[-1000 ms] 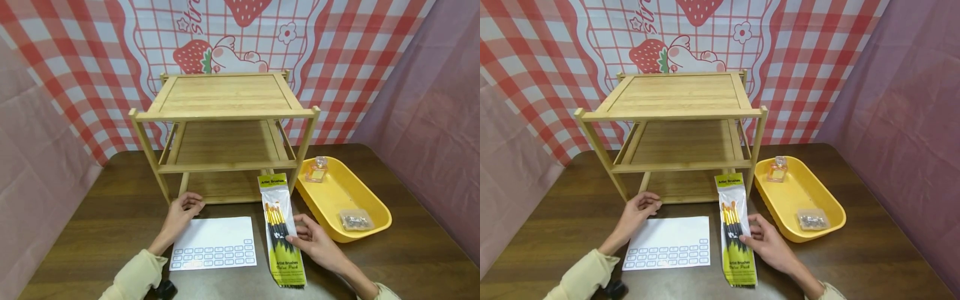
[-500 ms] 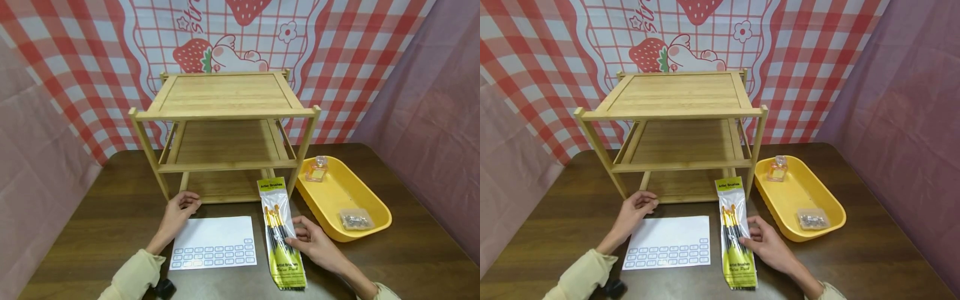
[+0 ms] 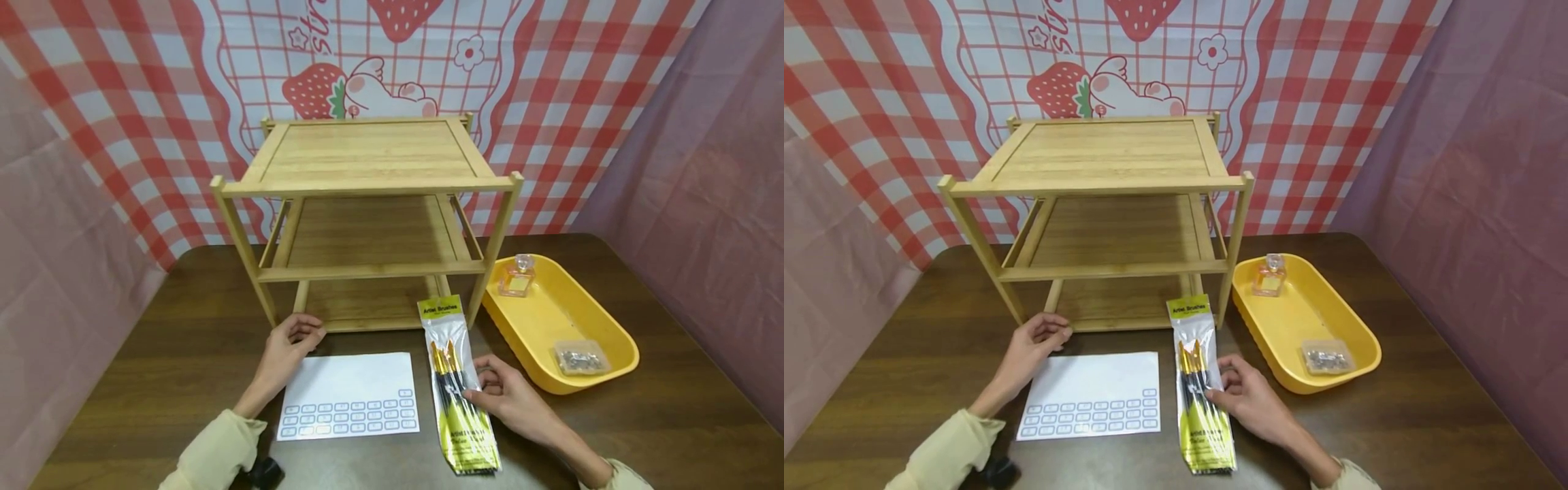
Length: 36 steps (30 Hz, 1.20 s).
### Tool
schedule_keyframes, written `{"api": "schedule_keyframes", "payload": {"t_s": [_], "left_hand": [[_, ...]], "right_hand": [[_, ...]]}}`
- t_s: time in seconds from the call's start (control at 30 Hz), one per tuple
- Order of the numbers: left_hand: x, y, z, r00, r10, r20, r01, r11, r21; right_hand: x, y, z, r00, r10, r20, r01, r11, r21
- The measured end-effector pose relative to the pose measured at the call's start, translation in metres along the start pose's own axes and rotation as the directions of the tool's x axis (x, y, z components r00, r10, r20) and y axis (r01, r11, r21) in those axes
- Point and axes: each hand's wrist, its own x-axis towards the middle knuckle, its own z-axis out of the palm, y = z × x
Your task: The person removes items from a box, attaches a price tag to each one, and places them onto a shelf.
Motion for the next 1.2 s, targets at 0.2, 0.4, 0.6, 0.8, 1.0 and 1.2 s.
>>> {"api": "schedule_keyframes", "payload": {"t_s": [0.2, 0.4, 0.6, 0.8, 1.0, 1.2], "left_hand": [[-0.002, -0.001, 0.0, 1.0, -0.005, 0.006, 0.005, 1.0, 0.0], [-0.002, -0.002, 0.0, 1.0, 0.007, -0.002, -0.007, 1.0, 0.001], [-0.002, -0.002, 0.0, 1.0, 0.011, -0.007, -0.011, 1.0, 0.004], [-0.001, -0.003, 0.0, 1.0, 0.002, -0.008, -0.002, 1.0, 0.009], [-0.002, -0.002, -0.002, 1.0, -0.003, -0.009, 0.003, 1.0, 0.019], [-0.002, -0.002, -0.002, 1.0, -0.008, -0.011, 0.008, 1.0, 0.014]], "right_hand": [[0.0, -0.002, 0.002, 1.0, 0.022, -0.017, -0.022, 1.0, -0.014], [-0.001, -0.004, 0.003, 0.999, 0.028, -0.039, -0.031, 0.996, -0.078], [-0.001, -0.004, 0.005, 0.997, 0.053, -0.057, -0.058, 0.994, -0.096], [0.0, -0.008, 0.008, 0.992, 0.079, -0.101, -0.096, 0.98, -0.176], [-0.001, -0.016, 0.012, 0.985, 0.09, -0.15, -0.131, 0.948, -0.292], [-0.001, -0.02, 0.013, 0.982, 0.093, -0.165, -0.151, 0.911, -0.383]]}}
